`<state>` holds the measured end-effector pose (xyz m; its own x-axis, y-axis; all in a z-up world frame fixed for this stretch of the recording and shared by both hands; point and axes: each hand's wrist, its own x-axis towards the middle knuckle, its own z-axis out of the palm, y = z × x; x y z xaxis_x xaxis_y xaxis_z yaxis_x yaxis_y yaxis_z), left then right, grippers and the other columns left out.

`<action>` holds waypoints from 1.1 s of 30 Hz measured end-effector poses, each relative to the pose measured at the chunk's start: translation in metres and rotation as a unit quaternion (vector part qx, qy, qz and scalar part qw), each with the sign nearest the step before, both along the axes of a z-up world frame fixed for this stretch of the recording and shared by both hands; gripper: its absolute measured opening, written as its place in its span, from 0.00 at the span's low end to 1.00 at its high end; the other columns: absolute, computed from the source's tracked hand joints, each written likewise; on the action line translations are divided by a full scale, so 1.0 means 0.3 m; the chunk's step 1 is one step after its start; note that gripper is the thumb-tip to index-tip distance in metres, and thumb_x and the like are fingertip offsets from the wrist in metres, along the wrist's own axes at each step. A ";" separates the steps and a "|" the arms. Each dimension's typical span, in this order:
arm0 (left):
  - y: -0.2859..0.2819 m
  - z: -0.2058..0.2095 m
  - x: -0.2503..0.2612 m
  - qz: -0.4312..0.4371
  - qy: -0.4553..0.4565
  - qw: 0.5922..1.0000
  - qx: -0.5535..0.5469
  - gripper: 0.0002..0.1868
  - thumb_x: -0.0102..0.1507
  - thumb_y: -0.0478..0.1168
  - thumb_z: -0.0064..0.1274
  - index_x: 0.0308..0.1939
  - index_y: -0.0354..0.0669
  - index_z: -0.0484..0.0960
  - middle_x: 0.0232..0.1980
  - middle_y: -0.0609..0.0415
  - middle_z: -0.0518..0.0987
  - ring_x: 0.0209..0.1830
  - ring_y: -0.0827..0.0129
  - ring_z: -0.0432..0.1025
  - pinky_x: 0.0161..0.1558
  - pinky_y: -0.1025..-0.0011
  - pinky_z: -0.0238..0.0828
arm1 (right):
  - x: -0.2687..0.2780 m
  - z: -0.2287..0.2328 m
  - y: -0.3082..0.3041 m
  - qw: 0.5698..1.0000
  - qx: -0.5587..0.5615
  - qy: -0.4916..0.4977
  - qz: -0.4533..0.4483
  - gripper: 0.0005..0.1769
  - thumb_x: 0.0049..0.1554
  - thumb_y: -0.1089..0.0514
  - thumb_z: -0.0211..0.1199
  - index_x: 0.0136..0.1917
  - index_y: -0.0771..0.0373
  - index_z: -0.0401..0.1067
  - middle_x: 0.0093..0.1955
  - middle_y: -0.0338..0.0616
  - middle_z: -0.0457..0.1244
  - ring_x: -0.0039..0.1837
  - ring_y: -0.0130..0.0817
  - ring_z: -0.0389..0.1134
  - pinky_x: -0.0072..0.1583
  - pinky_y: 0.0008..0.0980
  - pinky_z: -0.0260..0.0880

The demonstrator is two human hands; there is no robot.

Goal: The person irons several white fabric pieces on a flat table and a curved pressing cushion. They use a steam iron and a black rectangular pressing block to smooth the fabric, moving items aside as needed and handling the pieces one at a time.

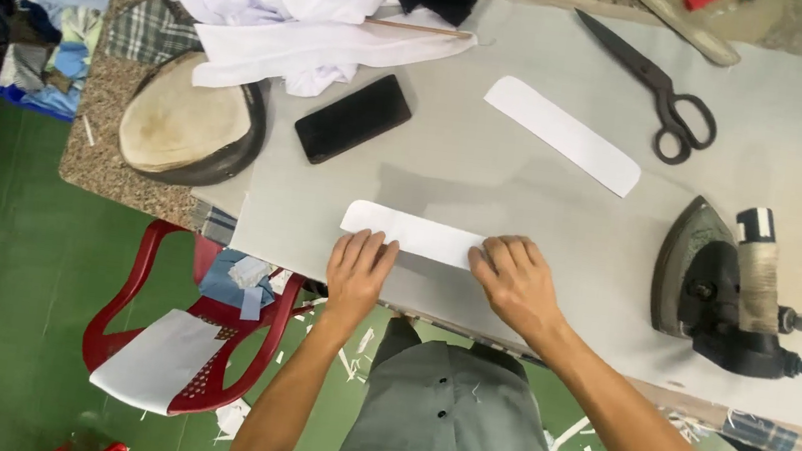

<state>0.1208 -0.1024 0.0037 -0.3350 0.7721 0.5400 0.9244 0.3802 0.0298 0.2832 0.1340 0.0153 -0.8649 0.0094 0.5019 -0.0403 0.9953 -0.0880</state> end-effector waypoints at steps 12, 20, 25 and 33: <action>0.125 -0.009 0.232 -0.069 -0.152 0.971 -0.171 0.27 0.72 0.55 0.44 0.70 0.45 0.73 0.76 0.39 0.66 0.77 0.45 0.59 0.73 0.41 0.53 | 0.629 0.278 0.313 0.910 0.079 -0.162 -0.373 0.46 0.66 0.38 0.63 0.74 0.86 0.64 0.75 0.87 0.56 0.75 0.81 0.57 0.68 0.73 0.58; 0.189 -0.132 0.307 -0.072 -0.176 0.956 -0.225 0.35 0.70 0.66 0.41 0.77 0.57 0.66 0.81 0.47 0.58 0.82 0.50 0.51 0.77 0.44 0.43 | 0.667 0.301 0.480 0.893 -0.070 -0.267 -0.356 0.27 0.67 0.50 0.61 0.68 0.76 0.67 0.62 0.68 0.66 0.59 0.65 0.70 0.58 0.56 0.69; 0.077 -0.132 0.229 -0.030 -0.186 0.946 -0.264 0.38 0.71 0.66 0.33 0.79 0.48 0.61 0.83 0.48 0.55 0.83 0.55 0.47 0.79 0.47 0.36 | 0.509 0.257 0.647 0.722 -0.515 -0.224 -0.404 0.32 0.67 0.56 0.60 0.79 0.69 0.57 0.50 0.56 0.66 0.48 0.42 0.67 0.48 0.42 0.67; -0.134 -0.051 -0.009 0.104 -0.130 0.972 -0.168 0.36 0.73 0.57 0.43 0.74 0.29 0.65 0.80 0.36 0.59 0.82 0.48 0.50 0.80 0.43 0.39 | 0.389 0.442 0.380 0.736 -0.344 -0.440 -0.384 0.36 0.58 0.45 0.64 0.78 0.51 0.64 0.45 0.68 0.72 0.51 0.65 0.73 0.55 0.50 0.70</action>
<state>0.1180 -0.1426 -0.0116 -0.5936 0.7917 0.1445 0.8047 0.5862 0.0939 0.3999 0.2479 0.1479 -0.4600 0.6545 -0.6000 0.8836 0.4037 -0.2371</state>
